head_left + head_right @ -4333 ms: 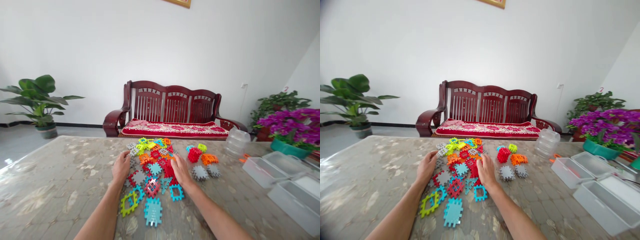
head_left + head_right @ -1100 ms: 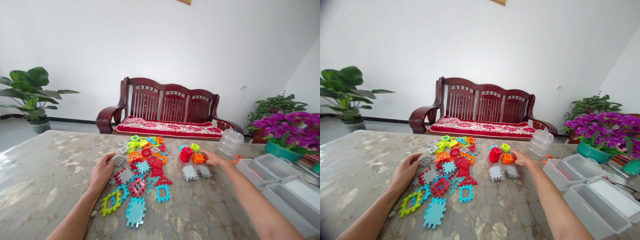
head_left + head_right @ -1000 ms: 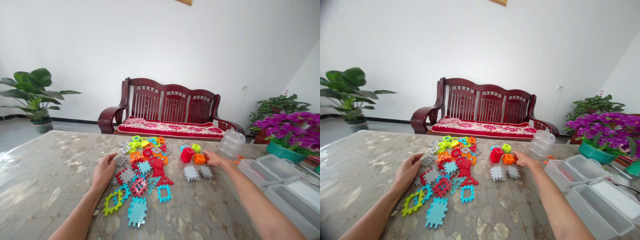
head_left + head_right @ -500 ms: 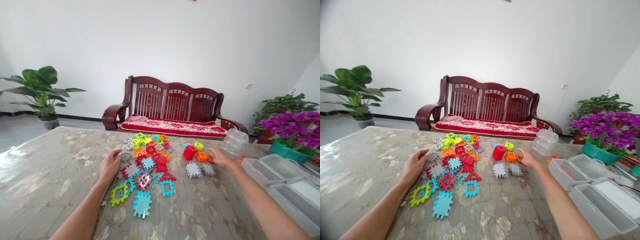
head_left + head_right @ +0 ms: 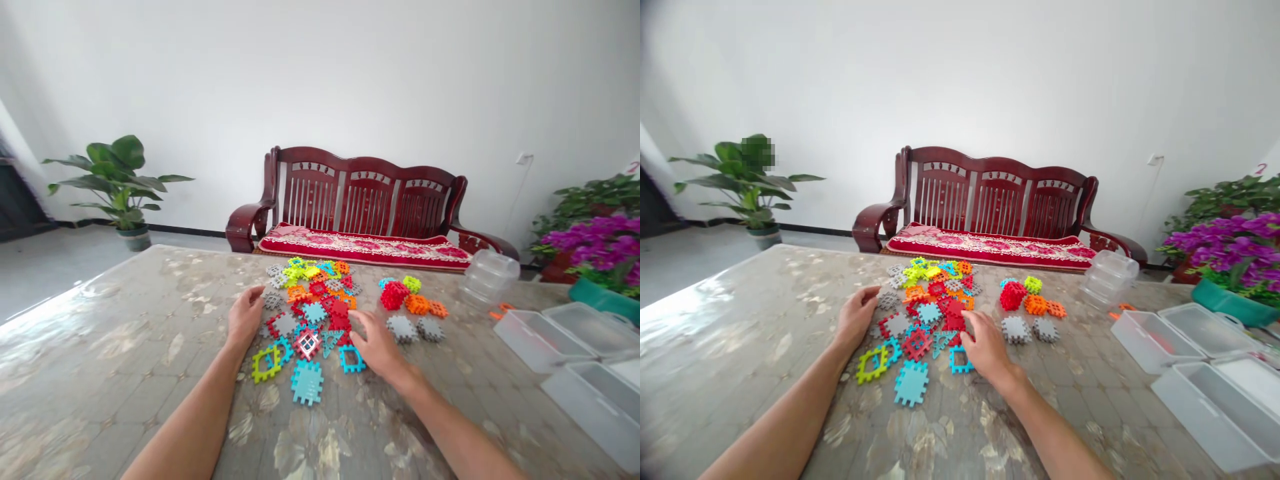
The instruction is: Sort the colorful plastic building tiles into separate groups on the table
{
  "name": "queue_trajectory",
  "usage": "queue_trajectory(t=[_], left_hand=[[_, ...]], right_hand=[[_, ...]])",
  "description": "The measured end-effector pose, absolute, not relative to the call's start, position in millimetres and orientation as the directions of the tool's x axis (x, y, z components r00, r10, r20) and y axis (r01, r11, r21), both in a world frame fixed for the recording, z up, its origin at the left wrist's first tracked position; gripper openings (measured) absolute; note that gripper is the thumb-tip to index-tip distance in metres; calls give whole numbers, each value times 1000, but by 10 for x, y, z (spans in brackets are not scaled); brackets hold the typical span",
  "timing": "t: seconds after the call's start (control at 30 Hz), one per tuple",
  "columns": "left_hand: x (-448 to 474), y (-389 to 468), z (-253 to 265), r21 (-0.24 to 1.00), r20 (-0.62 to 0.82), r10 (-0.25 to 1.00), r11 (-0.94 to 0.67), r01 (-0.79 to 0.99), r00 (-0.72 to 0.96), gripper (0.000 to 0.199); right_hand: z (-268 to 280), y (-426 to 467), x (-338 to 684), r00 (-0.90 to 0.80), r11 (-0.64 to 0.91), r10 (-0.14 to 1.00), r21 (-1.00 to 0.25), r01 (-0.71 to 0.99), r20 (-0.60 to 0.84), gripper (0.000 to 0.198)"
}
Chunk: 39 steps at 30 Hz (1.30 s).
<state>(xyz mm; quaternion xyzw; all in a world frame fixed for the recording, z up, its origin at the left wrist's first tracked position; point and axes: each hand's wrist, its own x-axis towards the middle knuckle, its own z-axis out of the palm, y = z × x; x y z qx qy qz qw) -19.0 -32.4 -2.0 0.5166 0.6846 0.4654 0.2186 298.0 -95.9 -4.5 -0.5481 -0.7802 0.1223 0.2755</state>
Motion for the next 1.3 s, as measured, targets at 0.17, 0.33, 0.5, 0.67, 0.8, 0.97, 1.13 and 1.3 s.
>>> queue_trajectory(t=[0.17,0.33,0.5,0.67,0.8,0.97,1.13,1.3], left_hand=[[-202,-332,-36,869,195,916,4,495,-351,36],[-220,-290,-100,848,205,920,3,530,-333,34],[-228,-258,-130,812,213,925,12,583,-316,34],[-212,-269,-92,792,193,930,40,609,-313,34],[-200,-291,-61,783,187,929,55,619,-319,34],[-207,-302,-59,772,190,935,46,634,-299,35],[-211,-300,-52,771,188,935,49,635,-300,35],[-212,-286,-64,768,188,938,43,639,-290,35]], right_hand=[[-122,-614,2783,-145,285,928,-405,869,344,70],[-151,-573,2704,-69,227,929,-415,881,364,50],[-165,-657,2702,-28,280,922,-616,736,385,44],[-222,-546,2826,96,272,886,-678,683,453,42],[-233,-437,2900,2,239,903,-505,829,430,44],[-171,-428,2900,-75,225,927,-386,894,366,43],[-137,-431,2912,29,177,924,-493,852,380,38],[-148,-418,2944,212,178,926,-855,487,313,46]])
